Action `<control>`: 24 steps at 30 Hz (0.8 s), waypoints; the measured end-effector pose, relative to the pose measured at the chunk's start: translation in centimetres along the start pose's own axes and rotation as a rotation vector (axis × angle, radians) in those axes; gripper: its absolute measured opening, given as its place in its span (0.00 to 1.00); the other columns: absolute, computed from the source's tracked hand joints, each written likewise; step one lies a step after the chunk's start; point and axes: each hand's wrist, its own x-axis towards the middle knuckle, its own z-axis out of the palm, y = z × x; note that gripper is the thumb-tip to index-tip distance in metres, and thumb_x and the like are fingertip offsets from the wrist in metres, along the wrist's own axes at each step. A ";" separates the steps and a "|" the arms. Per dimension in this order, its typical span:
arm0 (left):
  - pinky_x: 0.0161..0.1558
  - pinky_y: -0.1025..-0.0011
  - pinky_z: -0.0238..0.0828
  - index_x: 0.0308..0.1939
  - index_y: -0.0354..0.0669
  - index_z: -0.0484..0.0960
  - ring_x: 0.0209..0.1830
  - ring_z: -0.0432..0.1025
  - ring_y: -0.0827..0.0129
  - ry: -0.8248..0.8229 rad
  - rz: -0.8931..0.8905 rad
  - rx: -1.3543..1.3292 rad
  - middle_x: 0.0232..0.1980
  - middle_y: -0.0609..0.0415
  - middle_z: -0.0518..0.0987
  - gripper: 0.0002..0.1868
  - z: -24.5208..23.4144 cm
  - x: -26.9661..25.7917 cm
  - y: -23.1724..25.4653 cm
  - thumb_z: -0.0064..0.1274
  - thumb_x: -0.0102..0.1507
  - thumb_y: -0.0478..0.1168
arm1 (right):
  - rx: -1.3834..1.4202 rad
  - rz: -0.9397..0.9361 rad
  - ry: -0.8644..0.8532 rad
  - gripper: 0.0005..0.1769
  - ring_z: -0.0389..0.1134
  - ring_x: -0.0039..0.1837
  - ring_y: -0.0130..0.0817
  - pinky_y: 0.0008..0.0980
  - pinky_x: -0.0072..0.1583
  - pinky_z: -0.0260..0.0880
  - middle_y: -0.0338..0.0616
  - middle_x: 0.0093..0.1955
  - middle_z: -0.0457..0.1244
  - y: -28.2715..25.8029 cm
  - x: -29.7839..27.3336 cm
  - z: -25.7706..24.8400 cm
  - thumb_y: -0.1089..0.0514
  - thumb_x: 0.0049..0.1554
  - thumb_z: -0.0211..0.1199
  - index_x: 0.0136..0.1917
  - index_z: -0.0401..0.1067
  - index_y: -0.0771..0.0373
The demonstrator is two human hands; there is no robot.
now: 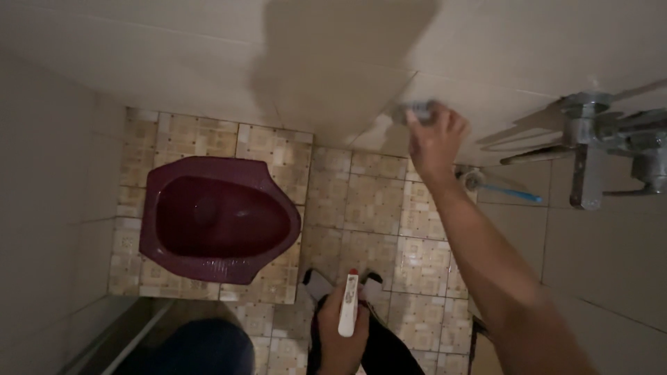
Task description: Scrubbing and spraying bathroom wall tiles and fixtures.
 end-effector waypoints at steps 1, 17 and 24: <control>0.38 0.71 0.72 0.52 0.35 0.80 0.32 0.74 0.69 -0.002 0.005 0.001 0.35 0.50 0.80 0.19 -0.2 0.0 -0.5 0.50 0.56 0.27 | -0.002 0.002 0.005 0.23 0.58 0.67 0.50 0.53 0.66 0.56 0.51 0.66 0.61 0.9 -1.5 1.3 0.64 0.54 0.68 0.61 0.78 0.45; 0.28 0.65 0.63 0.56 0.39 0.81 0.23 0.65 0.65 -0.076 -0.078 0.020 0.28 0.50 0.73 0.17 -2.3 2.4 -5.8 0.53 0.63 0.32 | 0.923 0.879 -0.005 0.08 0.67 0.47 0.29 0.30 0.47 0.72 0.40 0.46 0.64 -3.9 -12.6 2.0 0.60 0.64 0.60 0.56 0.68 0.62; 0.38 0.67 0.71 0.56 0.35 0.78 0.35 0.74 0.66 -0.096 0.340 0.129 0.40 0.50 0.77 0.19 0.1 1.3 -1.0 0.55 0.60 0.32 | 1.658 1.182 -0.560 0.25 0.68 0.63 0.36 0.35 0.63 0.70 0.46 0.63 0.65 -14.8 -26.6 -8.9 0.61 0.63 0.57 0.73 0.60 0.63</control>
